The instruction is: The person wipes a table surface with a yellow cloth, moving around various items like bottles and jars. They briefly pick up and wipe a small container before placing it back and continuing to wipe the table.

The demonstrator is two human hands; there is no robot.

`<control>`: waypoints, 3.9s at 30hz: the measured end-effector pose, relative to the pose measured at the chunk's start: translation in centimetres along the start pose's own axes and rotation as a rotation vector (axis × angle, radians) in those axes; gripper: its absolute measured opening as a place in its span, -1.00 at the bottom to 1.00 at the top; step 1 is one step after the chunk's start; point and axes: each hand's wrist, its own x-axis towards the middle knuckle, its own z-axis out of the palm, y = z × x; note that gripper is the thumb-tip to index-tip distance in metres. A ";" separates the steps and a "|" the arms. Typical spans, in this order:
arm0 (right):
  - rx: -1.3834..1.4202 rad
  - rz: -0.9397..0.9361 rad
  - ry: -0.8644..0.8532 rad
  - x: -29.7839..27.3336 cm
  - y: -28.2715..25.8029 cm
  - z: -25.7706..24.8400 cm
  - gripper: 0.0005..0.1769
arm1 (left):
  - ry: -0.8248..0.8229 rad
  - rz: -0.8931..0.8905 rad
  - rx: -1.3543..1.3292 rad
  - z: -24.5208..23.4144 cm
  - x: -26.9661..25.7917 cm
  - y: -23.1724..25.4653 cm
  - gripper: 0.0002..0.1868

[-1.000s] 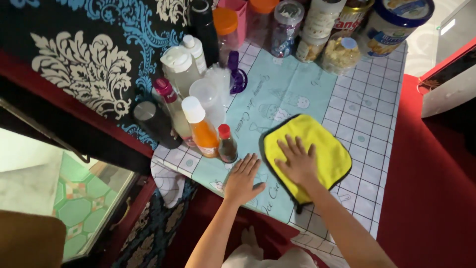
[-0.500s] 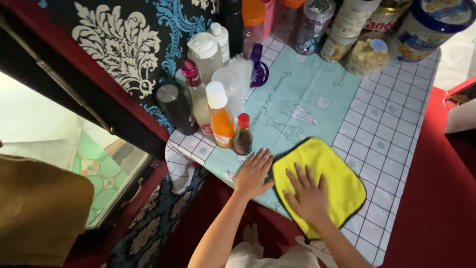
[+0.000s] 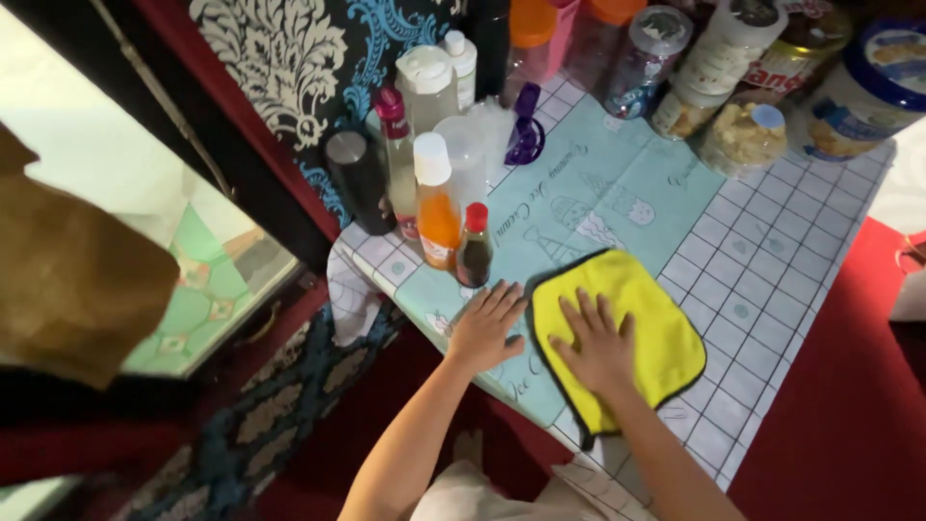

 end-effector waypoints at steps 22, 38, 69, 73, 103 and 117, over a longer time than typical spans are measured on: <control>-0.064 -0.532 0.236 -8.4 9.3 7.4 -0.05 | -0.116 -0.703 0.257 0.5 -1.7 9.6 -0.41; 0.037 -0.507 -0.053 3.1 4.0 -2.2 -0.15 | 0.037 -0.826 0.116 -0.8 -1.6 11.7 -0.40; 0.056 -0.546 -0.046 -4.1 5.0 1.3 -0.18 | 0.073 -0.771 0.145 -1.1 -1.7 11.2 -0.44; -0.016 -0.525 -0.047 -1.7 2.7 0.1 -0.16 | 0.211 -0.771 0.249 0.1 -1.7 11.0 -0.39; -0.022 -0.480 -0.031 -2.4 3.6 1.0 -0.16 | 0.152 -0.805 0.195 1.2 -2.8 10.6 -0.49; -0.003 -0.453 0.063 -5.0 6.1 2.7 -0.22 | 0.174 -0.775 0.134 0.5 -2.7 10.6 -0.47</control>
